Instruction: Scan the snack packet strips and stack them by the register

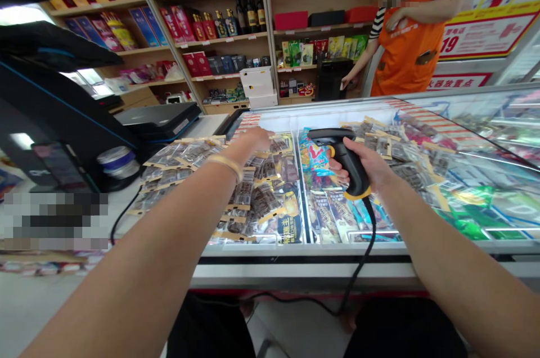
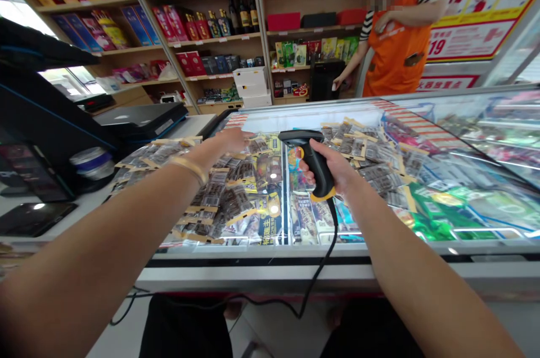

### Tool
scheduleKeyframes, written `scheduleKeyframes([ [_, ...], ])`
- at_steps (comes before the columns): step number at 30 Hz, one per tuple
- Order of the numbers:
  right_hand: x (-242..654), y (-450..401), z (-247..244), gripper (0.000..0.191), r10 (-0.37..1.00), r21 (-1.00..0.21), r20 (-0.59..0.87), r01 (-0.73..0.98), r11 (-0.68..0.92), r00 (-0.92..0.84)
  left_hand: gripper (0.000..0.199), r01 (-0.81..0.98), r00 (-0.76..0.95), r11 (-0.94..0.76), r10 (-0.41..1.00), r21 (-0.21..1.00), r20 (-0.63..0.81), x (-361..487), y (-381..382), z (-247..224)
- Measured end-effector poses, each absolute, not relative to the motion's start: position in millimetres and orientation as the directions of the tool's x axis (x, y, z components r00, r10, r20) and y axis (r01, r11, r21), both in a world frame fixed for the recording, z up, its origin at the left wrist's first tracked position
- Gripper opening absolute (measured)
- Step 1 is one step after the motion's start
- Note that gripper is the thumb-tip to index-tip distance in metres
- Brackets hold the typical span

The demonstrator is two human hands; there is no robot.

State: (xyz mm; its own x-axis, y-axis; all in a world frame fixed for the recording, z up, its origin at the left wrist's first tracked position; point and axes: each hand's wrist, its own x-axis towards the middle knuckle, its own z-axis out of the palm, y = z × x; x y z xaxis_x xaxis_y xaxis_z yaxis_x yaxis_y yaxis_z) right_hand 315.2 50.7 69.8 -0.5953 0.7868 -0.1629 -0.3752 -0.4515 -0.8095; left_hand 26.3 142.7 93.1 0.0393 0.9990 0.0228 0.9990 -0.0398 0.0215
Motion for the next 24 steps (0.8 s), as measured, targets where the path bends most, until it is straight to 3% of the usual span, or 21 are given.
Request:
scheduleKeyframes([
  [4, 330, 50, 66, 0.032, 0.797, -0.828, -0.158, -0.362, -0.429, -0.583, 0.059, 0.982, 0.095, -0.134, 0.961, -0.135, -0.260, 60, 131, 90],
  [7, 342, 50, 65, 0.034, 0.810, -0.831, -0.142, -0.376, -0.410, -0.569, 0.061, 0.970, 0.094, -0.167, 0.928, -0.178, -0.360, 71, 125, 91],
  [12, 363, 52, 68, 0.034, 0.844, -0.837, -0.103, -0.413, -0.359, -0.526, 0.056, 0.955, 0.112, -0.210, 0.910, -0.211, -0.400, 71, 117, 103],
  [16, 375, 52, 72, 0.036, 0.862, -0.852, -0.080, -0.415, -0.319, -0.500, 0.055, 0.970, 0.055, -0.102, 0.977, -0.223, -0.206, 82, 106, 111],
  [18, 380, 50, 73, 0.036, 0.874, -0.861, -0.080, -0.409, -0.303, -0.479, 0.055, 0.991, 0.075, -0.081, 0.996, -0.104, -0.056, 97, 99, 109],
  [20, 387, 45, 74, 0.035, 0.885, -0.873, -0.090, -0.390, -0.291, -0.458, 0.050, 0.984, 0.118, -0.122, 0.992, 0.129, 0.042, 116, 91, 100],
  [22, 395, 40, 73, 0.035, 0.890, -0.886, -0.104, -0.365, -0.286, -0.445, 0.044, 0.915, 0.111, -0.129, 0.991, 0.383, 0.070, 137, 84, 87],
  [24, 405, 34, 70, 0.035, 0.886, -0.893, -0.122, -0.340, -0.295, -0.447, 0.044, 0.823, 0.048, -0.073, 0.997, 0.564, 0.059, 157, 77, 71],
])
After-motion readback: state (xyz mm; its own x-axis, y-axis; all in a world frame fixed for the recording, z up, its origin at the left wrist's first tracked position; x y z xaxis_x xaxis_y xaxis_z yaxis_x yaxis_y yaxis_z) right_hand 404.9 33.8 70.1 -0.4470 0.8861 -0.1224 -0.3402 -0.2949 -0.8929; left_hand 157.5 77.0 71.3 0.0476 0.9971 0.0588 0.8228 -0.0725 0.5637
